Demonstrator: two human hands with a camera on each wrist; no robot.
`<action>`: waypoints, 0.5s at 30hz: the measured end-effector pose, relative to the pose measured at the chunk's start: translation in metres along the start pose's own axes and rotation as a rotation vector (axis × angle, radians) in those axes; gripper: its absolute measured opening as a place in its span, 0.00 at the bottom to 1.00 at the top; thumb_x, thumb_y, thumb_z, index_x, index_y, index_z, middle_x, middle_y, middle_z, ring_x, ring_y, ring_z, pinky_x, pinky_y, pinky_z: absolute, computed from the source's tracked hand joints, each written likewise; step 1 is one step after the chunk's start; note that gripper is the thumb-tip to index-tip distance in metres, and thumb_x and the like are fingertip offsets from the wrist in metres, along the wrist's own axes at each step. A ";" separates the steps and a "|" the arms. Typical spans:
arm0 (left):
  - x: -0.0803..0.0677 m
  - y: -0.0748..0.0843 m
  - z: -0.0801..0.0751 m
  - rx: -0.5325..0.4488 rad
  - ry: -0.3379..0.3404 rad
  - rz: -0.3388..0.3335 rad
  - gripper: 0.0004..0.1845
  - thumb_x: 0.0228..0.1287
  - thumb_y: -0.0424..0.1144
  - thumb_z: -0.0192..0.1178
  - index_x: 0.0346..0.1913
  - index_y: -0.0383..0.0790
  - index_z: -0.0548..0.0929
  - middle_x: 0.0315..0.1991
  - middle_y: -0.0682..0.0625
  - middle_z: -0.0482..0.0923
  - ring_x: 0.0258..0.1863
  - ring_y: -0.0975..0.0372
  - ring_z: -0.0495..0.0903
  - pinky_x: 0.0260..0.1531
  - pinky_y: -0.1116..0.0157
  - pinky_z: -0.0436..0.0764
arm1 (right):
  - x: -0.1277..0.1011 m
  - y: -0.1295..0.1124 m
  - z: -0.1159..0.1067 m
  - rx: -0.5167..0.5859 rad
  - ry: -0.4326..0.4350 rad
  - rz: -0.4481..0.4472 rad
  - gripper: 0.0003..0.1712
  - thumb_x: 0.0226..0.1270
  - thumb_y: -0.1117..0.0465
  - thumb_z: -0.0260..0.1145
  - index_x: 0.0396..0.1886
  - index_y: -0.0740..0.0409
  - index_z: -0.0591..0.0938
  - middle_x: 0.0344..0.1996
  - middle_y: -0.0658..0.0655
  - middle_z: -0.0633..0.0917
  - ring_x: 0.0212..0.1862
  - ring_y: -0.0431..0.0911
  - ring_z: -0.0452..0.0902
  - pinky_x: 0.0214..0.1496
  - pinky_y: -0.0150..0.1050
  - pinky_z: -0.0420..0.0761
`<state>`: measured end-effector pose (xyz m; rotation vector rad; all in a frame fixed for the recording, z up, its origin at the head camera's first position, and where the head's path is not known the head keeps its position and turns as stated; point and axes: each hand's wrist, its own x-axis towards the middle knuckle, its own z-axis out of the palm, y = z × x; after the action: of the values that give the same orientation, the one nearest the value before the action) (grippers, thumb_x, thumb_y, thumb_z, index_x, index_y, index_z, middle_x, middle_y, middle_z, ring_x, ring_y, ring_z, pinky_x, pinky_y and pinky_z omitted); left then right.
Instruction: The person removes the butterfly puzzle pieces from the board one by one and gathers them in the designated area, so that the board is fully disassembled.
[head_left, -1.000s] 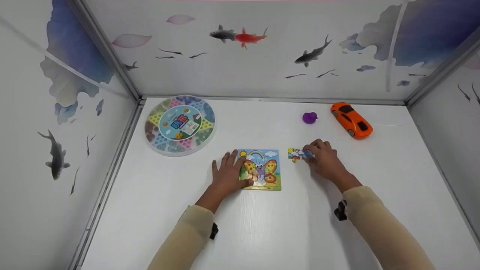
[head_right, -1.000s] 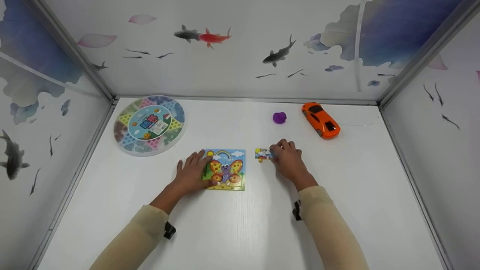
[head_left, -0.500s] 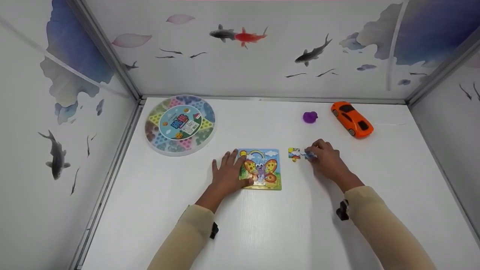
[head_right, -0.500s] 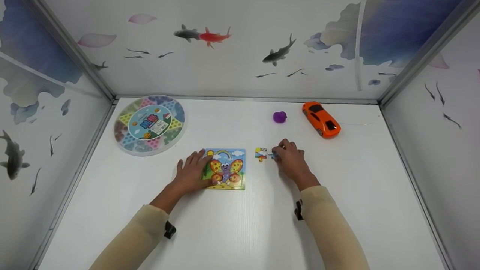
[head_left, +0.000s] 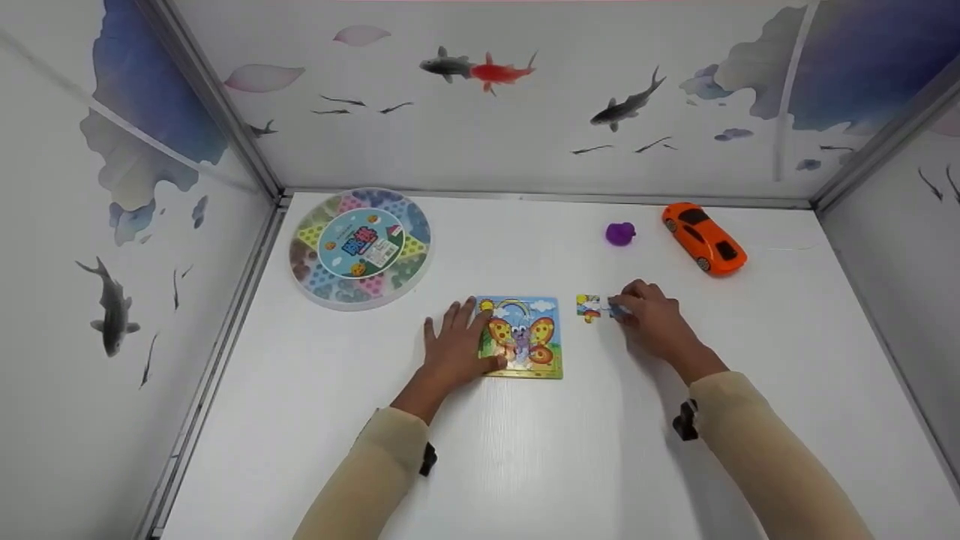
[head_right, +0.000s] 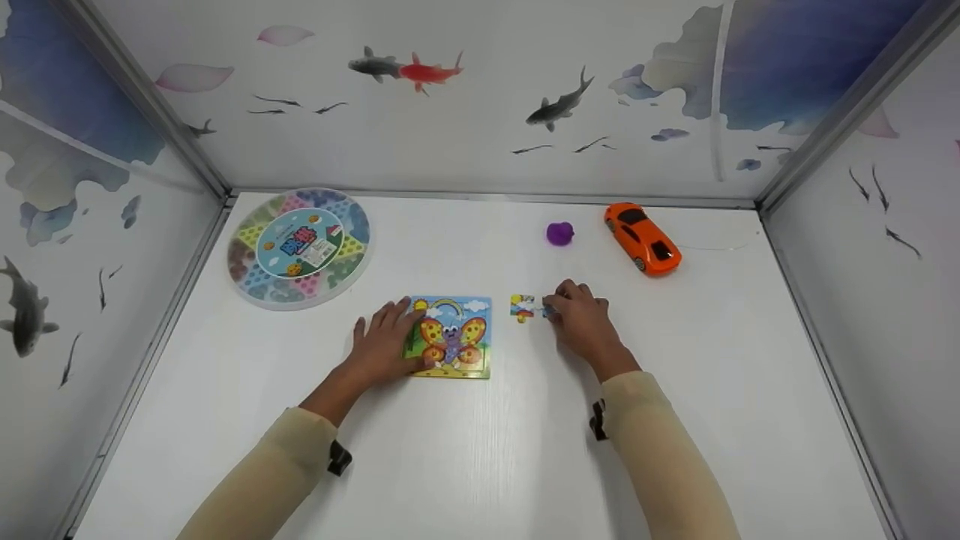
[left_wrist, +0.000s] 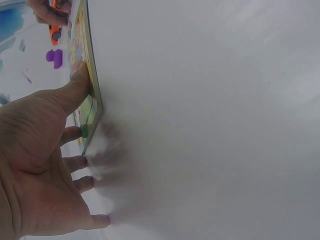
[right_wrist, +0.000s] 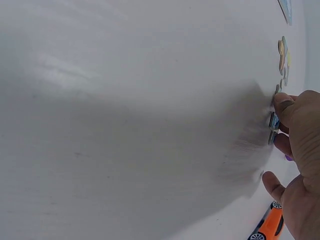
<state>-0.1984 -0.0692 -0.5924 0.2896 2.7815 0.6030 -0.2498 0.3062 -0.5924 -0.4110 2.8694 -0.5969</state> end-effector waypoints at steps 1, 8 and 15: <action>0.000 0.000 0.000 0.000 0.000 -0.001 0.51 0.70 0.65 0.72 0.88 0.51 0.64 0.92 0.45 0.50 0.92 0.44 0.48 0.85 0.28 0.46 | 0.000 0.000 0.000 -0.001 -0.001 -0.001 0.22 0.82 0.65 0.69 0.72 0.53 0.85 0.66 0.61 0.79 0.69 0.60 0.71 0.75 0.72 0.73; 0.000 -0.001 0.001 -0.007 0.000 0.003 0.51 0.69 0.65 0.73 0.88 0.51 0.64 0.92 0.45 0.50 0.92 0.44 0.48 0.85 0.27 0.46 | 0.000 0.000 -0.001 0.005 -0.006 -0.007 0.22 0.82 0.66 0.68 0.71 0.53 0.85 0.67 0.62 0.78 0.69 0.61 0.71 0.74 0.73 0.73; 0.000 -0.001 0.000 -0.022 -0.002 0.006 0.51 0.69 0.64 0.73 0.88 0.51 0.64 0.92 0.44 0.50 0.92 0.44 0.47 0.85 0.27 0.45 | 0.000 -0.001 0.001 0.032 0.010 0.014 0.22 0.83 0.62 0.68 0.72 0.52 0.83 0.71 0.62 0.74 0.72 0.64 0.67 0.77 0.74 0.70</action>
<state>-0.1986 -0.0699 -0.5930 0.2943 2.7711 0.6345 -0.2496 0.3049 -0.5926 -0.3836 2.8660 -0.6428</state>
